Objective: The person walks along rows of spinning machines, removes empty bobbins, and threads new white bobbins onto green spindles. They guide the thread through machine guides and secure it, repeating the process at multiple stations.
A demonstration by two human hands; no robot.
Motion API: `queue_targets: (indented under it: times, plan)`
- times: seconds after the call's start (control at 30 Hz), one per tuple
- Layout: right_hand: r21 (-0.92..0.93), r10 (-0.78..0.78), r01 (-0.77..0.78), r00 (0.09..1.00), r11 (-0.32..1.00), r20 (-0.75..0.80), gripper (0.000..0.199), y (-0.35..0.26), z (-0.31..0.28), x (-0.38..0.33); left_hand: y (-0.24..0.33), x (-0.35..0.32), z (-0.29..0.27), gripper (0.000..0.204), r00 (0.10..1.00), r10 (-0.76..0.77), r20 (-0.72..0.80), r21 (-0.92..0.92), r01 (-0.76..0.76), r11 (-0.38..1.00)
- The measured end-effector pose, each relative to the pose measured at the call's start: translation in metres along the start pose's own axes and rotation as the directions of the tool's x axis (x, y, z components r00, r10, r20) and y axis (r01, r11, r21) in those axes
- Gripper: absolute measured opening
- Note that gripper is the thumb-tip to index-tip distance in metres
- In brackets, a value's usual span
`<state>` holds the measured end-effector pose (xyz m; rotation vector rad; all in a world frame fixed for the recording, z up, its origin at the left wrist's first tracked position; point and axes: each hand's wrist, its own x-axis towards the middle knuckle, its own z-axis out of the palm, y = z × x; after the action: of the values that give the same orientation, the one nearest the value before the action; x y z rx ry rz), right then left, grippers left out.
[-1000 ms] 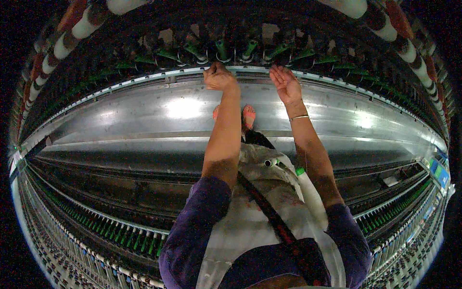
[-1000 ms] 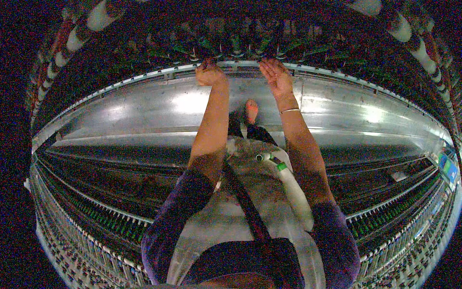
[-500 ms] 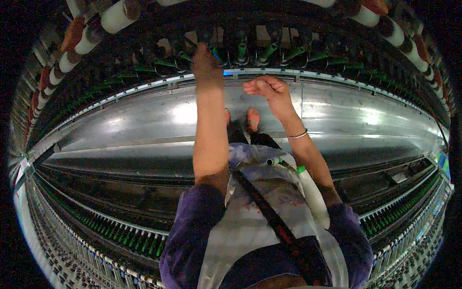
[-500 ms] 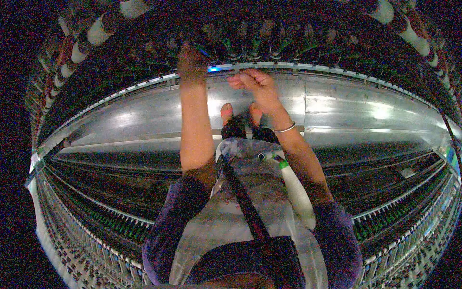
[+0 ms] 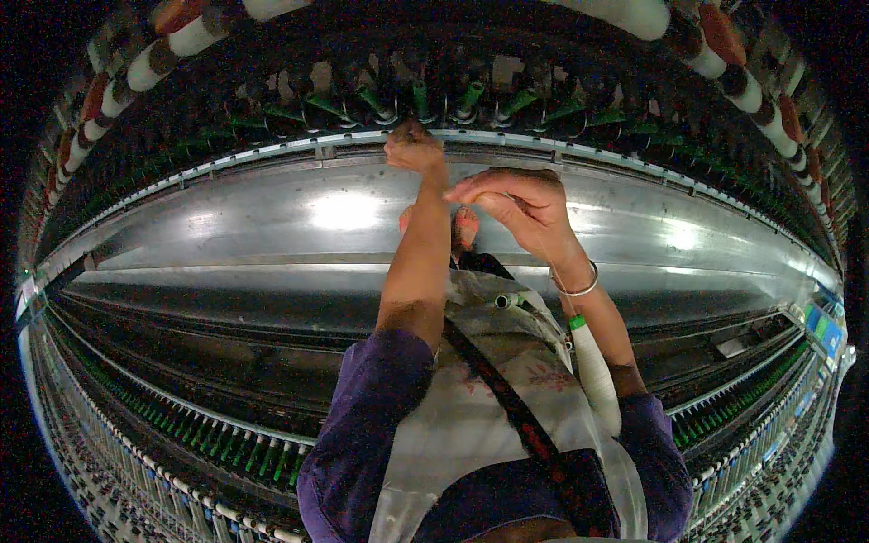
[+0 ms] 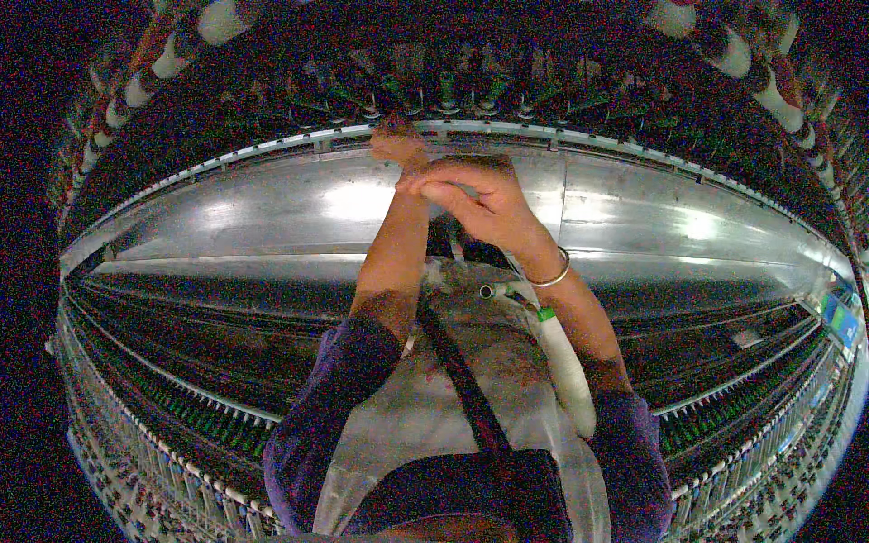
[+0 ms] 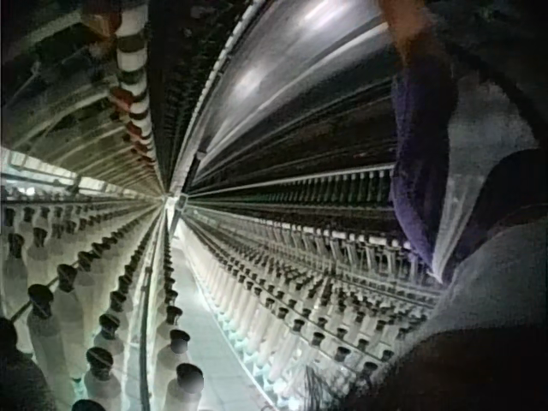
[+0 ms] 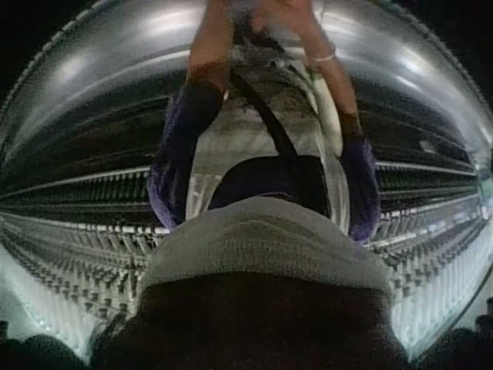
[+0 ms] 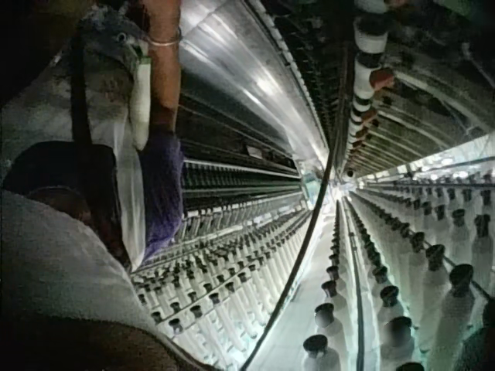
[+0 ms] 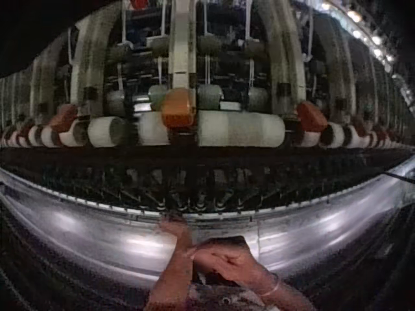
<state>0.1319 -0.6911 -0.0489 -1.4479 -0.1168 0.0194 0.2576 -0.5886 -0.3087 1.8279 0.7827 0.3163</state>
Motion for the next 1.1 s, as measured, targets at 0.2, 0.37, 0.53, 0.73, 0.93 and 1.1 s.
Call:
queue_targets:
  times: [0.2, 0.37, 0.53, 0.73, 0.93, 1.1]
  plan:
    - [-0.252, 0.063, -0.044, 0.996, 0.967, 0.068, 0.016, 0.008, 0.032, 0.038, 0.009, -0.028, -0.025, 0.019, 0.717, 0.688, 0.108, 0.405, -0.664, 0.629]
    - [-0.526, -0.007, 0.063, 0.994, 0.848, 0.108, 0.018, 0.03, 0.05, 0.054, 0.014, -0.027, -0.046, 0.032, 0.702, 0.65, 0.291, 0.257, -0.711, 0.654]
    - [-0.648, 0.236, -0.156, 0.971, 0.746, 0.038, 0.024, 0.019, 0.052, 0.071, 0.021, -0.02, -0.044, 0.049, 0.745, 0.482, 0.461, 0.284, -0.639, 0.715]
    - [-0.586, -0.262, 0.16, 0.96, 0.794, -0.093, 0.012, 0.0, 0.009, 0.114, 0.06, -0.037, -0.103, 0.055, 0.635, 0.275, 0.722, 0.188, -0.562, 0.805]
    - [-0.539, 0.212, -0.276, 0.961, 0.795, -0.179, 0.01, 0.058, 0.035, 0.1, 0.168, -0.069, -0.216, 0.062, -0.238, 0.314, 0.919, -0.053, 0.716, 0.696]
    - [-0.466, -0.074, -0.022, 0.98, 0.885, -0.187, 0.012, 0.018, 0.027, 0.097, 0.232, -0.023, -0.194, 0.032, 0.177, 0.122, 0.977, -0.196, 0.505, 0.841]
